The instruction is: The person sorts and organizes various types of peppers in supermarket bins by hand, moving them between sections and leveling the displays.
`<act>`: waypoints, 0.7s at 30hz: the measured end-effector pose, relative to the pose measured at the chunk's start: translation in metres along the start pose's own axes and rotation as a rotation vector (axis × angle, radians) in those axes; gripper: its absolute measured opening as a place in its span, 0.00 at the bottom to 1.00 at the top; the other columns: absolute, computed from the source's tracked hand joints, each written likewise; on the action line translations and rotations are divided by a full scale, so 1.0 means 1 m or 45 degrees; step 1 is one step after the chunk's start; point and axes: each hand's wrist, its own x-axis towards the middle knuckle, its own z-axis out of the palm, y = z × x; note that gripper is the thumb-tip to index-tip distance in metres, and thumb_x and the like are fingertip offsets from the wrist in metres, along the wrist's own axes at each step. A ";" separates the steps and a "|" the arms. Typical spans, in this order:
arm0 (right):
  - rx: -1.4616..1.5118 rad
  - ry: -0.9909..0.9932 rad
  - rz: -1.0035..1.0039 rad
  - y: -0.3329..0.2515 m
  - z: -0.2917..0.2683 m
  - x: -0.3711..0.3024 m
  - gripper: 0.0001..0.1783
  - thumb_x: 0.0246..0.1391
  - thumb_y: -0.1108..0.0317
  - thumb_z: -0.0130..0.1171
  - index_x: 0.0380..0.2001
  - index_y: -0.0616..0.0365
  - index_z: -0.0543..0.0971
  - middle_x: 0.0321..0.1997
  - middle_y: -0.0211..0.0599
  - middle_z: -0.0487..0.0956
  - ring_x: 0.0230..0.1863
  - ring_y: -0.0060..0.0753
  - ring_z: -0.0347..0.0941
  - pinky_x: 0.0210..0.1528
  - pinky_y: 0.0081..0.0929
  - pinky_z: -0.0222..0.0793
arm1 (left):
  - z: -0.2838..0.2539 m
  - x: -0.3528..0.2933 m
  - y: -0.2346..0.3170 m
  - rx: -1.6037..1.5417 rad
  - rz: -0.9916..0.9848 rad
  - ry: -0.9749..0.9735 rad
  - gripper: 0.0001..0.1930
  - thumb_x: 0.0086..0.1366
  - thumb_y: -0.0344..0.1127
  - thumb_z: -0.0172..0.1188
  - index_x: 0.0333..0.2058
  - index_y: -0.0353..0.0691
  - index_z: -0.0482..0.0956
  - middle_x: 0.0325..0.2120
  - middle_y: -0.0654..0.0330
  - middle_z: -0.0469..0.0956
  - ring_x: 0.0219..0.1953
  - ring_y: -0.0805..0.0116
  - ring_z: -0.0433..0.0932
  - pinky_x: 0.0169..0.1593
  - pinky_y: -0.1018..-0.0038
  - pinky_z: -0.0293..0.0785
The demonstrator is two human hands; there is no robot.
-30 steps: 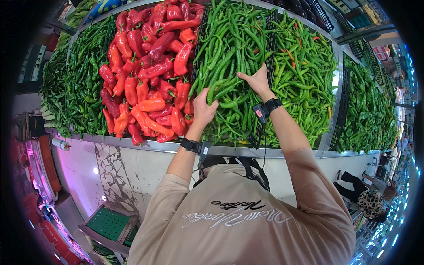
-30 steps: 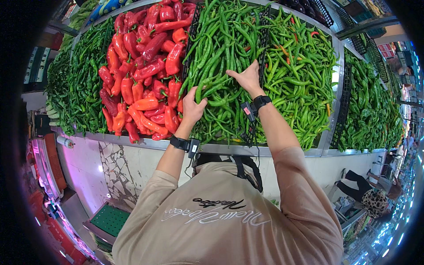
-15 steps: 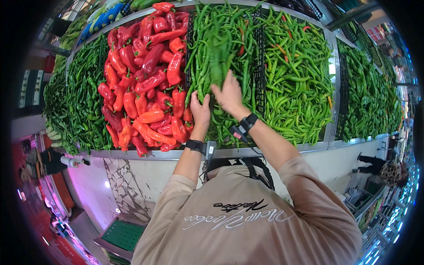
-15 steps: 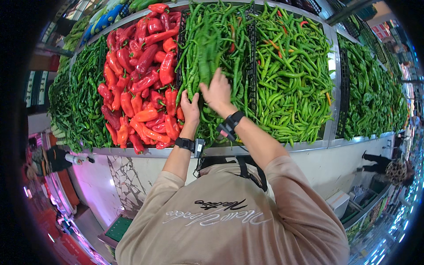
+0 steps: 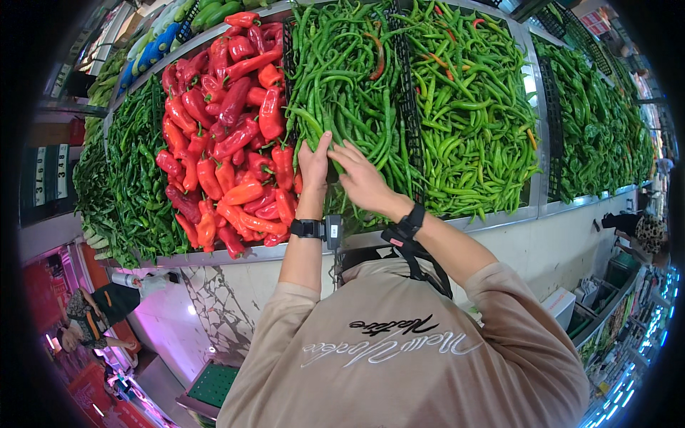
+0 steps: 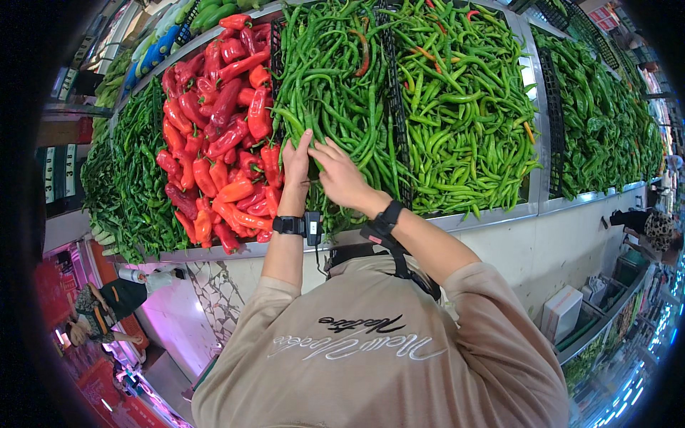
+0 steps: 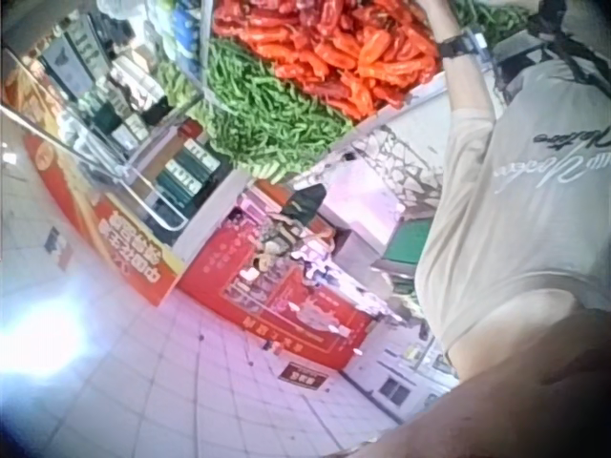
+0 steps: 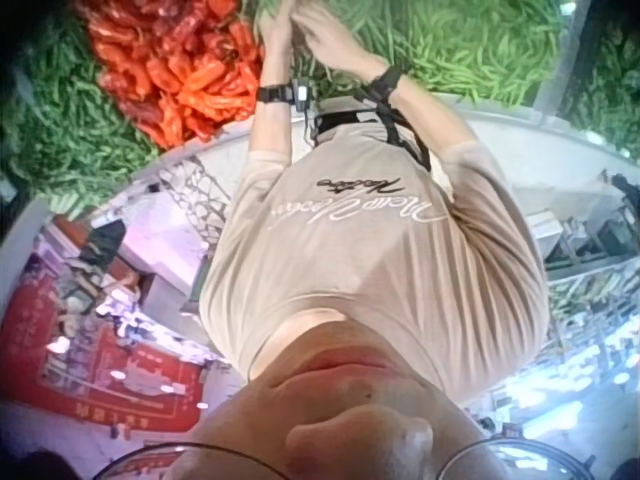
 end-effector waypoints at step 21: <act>-0.187 0.113 0.594 0.033 0.025 0.045 0.53 0.42 0.58 0.65 0.67 0.74 0.53 0.65 0.63 0.64 0.69 0.58 0.57 0.70 0.51 0.50 | 0.000 0.000 -0.024 -0.134 0.055 0.007 0.17 0.62 0.31 0.66 0.48 0.32 0.75 0.42 0.58 0.81 0.41 0.69 0.78 0.47 0.73 0.73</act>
